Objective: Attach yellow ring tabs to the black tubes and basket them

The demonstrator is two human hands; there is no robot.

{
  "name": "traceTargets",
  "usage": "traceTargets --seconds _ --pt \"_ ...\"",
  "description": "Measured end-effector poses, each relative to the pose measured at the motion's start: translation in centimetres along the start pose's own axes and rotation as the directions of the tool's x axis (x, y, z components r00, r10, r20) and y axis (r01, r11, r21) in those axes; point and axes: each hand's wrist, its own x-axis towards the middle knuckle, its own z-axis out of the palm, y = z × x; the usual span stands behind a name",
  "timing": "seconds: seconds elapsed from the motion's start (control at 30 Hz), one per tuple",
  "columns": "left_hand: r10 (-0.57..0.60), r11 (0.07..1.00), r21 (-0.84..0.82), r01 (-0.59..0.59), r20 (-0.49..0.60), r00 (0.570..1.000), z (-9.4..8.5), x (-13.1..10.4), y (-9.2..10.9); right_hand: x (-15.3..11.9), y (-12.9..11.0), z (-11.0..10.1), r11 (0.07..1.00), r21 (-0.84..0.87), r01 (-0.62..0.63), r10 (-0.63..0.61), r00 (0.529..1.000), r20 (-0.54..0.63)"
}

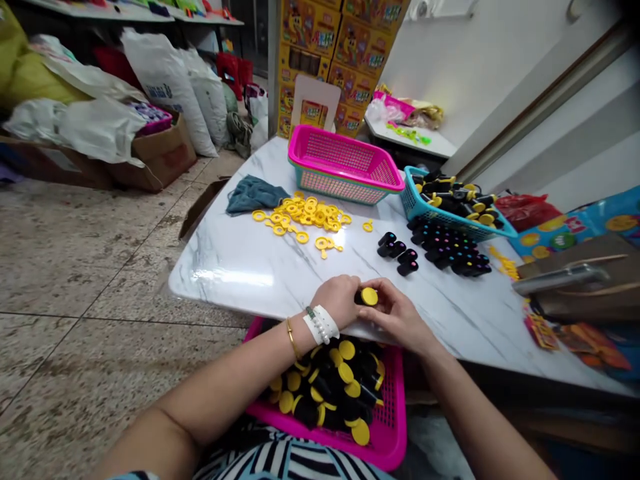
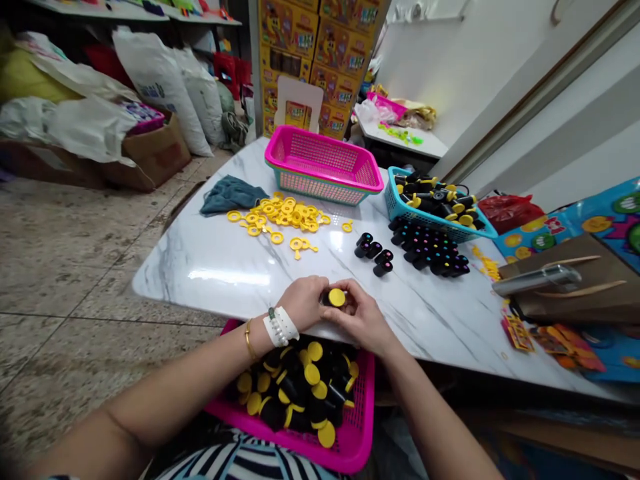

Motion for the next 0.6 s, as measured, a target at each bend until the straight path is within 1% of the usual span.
traceTargets --seconds 0.03,0.1,0.13,0.17,0.2,0.23,0.27,0.3,0.33,0.37,0.4,0.47,0.53,0.6 --pt "0.036 0.999 0.013 -0.036 0.025 0.999 -0.2 -0.3 0.0 -0.9 0.0 0.4 0.998 -0.049 0.026 -0.029 0.998 -0.064" --pt "0.146 0.989 0.001 -0.147 0.127 0.981 -1.1 -0.9 -0.4 -3.0 0.1 1.2 0.988 -0.147 0.051 -0.075 0.984 -0.161" --pt "0.184 0.983 -0.007 -0.186 0.166 0.969 -1.8 -1.1 -0.7 -4.1 0.1 1.6 0.979 -0.197 0.06 -0.093 0.982 -0.166" --pt "0.193 0.98 0.004 -0.197 0.173 0.966 -2.6 -1.2 -1.2 -5.1 0.1 1.9 0.966 -0.246 0.075 -0.114 0.983 -0.146" --pt "0.167 0.984 0.045 -0.174 0.135 0.977 -3.5 -1.1 -1.8 -6.1 0.2 2.2 0.951 -0.293 0.097 -0.132 0.986 -0.101" --pt "0.119 0.986 0.111 -0.124 0.056 0.991 -4.3 -0.8 -2.4 -6.9 0.3 2.5 0.933 -0.338 0.127 -0.15 0.988 -0.043" --pt "0.069 0.981 0.187 -0.06 -0.042 0.997 -5.1 -0.3 -3.1 -7.5 0.6 2.8 0.907 -0.385 0.167 -0.174 0.985 0.019" --pt "0.034 0.966 0.257 0.0 -0.127 0.991 -5.8 0.4 -3.8 -8.0 0.8 3.1 0.871 -0.438 0.223 -0.21 0.975 0.079" --pt "0.016 0.948 0.316 0.042 -0.179 0.984 -6.2 1.1 -4.3 -8.3 1.1 3.5 0.819 -0.496 0.288 -0.259 0.957 0.128" --pt "0.011 0.931 0.36 0.062 -0.199 0.98 -6.3 1.9 -4.8 -8.4 1.5 3.8 0.754 -0.555 0.351 -0.317 0.935 0.161" --pt "0.011 0.919 0.389 0.065 -0.19 0.982 -6.3 2.5 -5.1 -8.5 1.9 4.1 0.683 -0.611 0.4 -0.373 0.91 0.18" --pt "0.013 0.908 0.416 0.045 -0.134 0.991 -6.0 3.3 -5.4 -8.6 2.4 4.5 0.571 -0.691 0.444 -0.44 0.876 0.199" --pt "0.023 0.9 0.436 0.025 -0.103 0.994 -5.5 3.4 -5.3 -8.7 2.5 4.4 0.537 -0.71 0.456 -0.453 0.866 0.213" --pt "0.048 0.888 0.46 0.007 -0.109 0.993 -5.4 3.0 -5.1 -8.8 2.2 3.7 0.539 -0.681 0.496 -0.497 0.84 0.218"
